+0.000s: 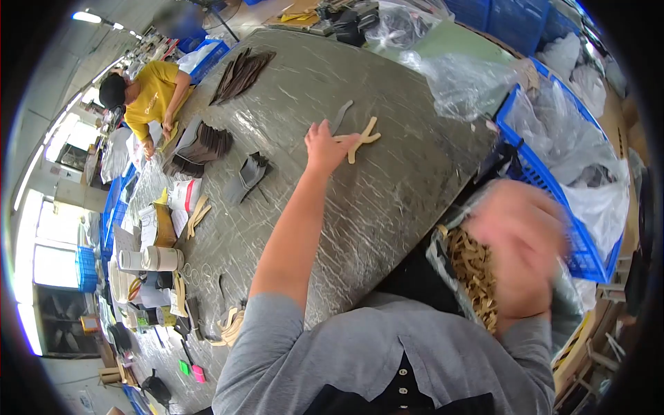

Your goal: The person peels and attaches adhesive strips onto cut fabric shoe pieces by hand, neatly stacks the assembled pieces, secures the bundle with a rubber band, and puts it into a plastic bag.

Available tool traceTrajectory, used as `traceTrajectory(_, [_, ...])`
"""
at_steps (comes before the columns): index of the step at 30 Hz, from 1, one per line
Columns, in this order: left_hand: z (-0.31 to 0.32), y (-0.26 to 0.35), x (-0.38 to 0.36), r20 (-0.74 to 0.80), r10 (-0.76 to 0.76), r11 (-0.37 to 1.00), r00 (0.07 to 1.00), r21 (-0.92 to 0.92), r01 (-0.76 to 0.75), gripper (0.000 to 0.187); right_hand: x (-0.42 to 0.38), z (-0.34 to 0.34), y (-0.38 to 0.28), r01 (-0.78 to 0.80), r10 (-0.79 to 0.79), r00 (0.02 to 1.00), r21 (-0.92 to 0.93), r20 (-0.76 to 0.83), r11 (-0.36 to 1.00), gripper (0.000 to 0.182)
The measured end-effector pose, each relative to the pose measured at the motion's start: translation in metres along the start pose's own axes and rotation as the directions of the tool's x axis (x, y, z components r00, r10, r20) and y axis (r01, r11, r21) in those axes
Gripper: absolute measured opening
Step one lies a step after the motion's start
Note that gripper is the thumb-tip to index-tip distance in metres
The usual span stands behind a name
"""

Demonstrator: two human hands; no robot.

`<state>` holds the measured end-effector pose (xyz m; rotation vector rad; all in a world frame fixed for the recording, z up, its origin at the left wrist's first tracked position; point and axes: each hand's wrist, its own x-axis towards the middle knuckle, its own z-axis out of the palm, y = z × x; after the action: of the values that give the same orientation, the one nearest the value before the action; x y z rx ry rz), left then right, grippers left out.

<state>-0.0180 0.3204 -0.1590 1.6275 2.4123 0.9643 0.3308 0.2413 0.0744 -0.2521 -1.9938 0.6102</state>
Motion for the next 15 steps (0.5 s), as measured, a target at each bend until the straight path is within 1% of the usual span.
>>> traceTrajectory(1, [0.015,-0.006,0.006,0.002,0.058,0.994,0.998,0.089,-0.058,0.081,-0.011,0.032,0.041,-0.230,0.225,0.972,0.078,0.070,0.970,0.018])
traceTrajectory(2, [0.027,-0.009,0.011,0.011,0.113,0.977,0.994,0.179,-0.113,0.082,-0.025,0.064,0.081,-0.444,0.419,0.886,0.101,0.201,0.890,0.018])
traceTrajectory(3, [0.020,0.010,0.000,0.059,0.101,0.946,0.993,0.302,-0.114,0.075,-0.044,0.100,0.119,-0.519,0.487,0.847,0.130,0.213,0.845,0.018])
traceTrajectory(4, [0.012,0.018,-0.006,0.095,0.112,0.964,0.989,0.232,-0.131,0.069,-0.065,0.129,0.151,-0.568,0.532,0.816,0.143,0.225,0.810,0.025])
traceTrajectory(5, [0.004,0.022,-0.010,0.132,0.126,0.976,0.983,0.162,-0.147,0.062,-0.078,0.150,0.173,-0.671,0.620,0.731,0.135,0.283,0.729,0.023])
traceTrajectory(6, [0.002,0.022,-0.014,0.169,0.145,0.983,0.975,0.090,-0.162,0.056,-0.083,0.166,0.184,-0.732,0.698,0.681,0.220,0.221,0.645,0.023])
traceTrajectory(7, [0.012,0.012,-0.021,0.013,0.256,0.966,0.967,0.029,-0.256,0.034,-0.086,0.180,0.190,-0.777,0.772,0.612,0.306,0.169,0.550,0.023])
traceTrajectory(8, [0.014,0.010,-0.028,-0.021,0.243,0.970,0.970,0.003,-0.243,0.030,-0.087,0.190,0.195,-0.804,0.838,0.530,0.389,0.129,0.449,0.023])
traceTrajectory(9, [0.015,0.008,-0.036,-0.057,0.226,0.973,0.972,-0.025,-0.228,0.026,-0.088,0.197,0.202,-0.779,0.817,0.558,0.433,0.148,0.453,0.025])
traceTrajectory(10, [0.013,0.009,-0.042,-0.089,0.208,0.976,0.974,-0.054,-0.213,0.022,-0.087,0.202,0.206,-0.783,0.821,0.543,0.461,0.178,0.418,0.027])
traceTrajectory(11, [0.011,0.011,-0.046,-0.178,0.218,0.970,0.960,-0.066,-0.232,0.014,-0.084,0.206,0.210,-0.785,0.823,0.529,0.487,0.205,0.383,0.028])
traceTrajectory(12, [0.007,0.014,-0.051,-0.086,0.019,0.967,0.996,-0.250,-0.040,0.013,-0.081,0.209,0.213,-0.784,0.823,0.519,0.512,0.229,0.352,0.030])
traceTrajectory(13, [-0.007,0.029,-0.056,0.035,-0.161,0.899,0.986,-0.407,0.161,0.013,-0.078,0.214,0.213,-0.762,0.827,0.498,0.587,0.262,0.273,0.032])
traceTrajectory(14, [-0.016,0.037,-0.063,0.181,-0.310,0.771,0.933,-0.526,0.358,0.014,-0.073,0.219,0.210,-0.733,0.827,0.478,0.654,0.297,0.188,0.033])
traceTrajectory(15, [-0.019,0.037,-0.069,0.239,-0.325,0.701,0.915,-0.588,0.403,0.016,-0.070,0.223,0.207,-0.695,0.824,0.459,0.713,0.334,0.098,0.035])
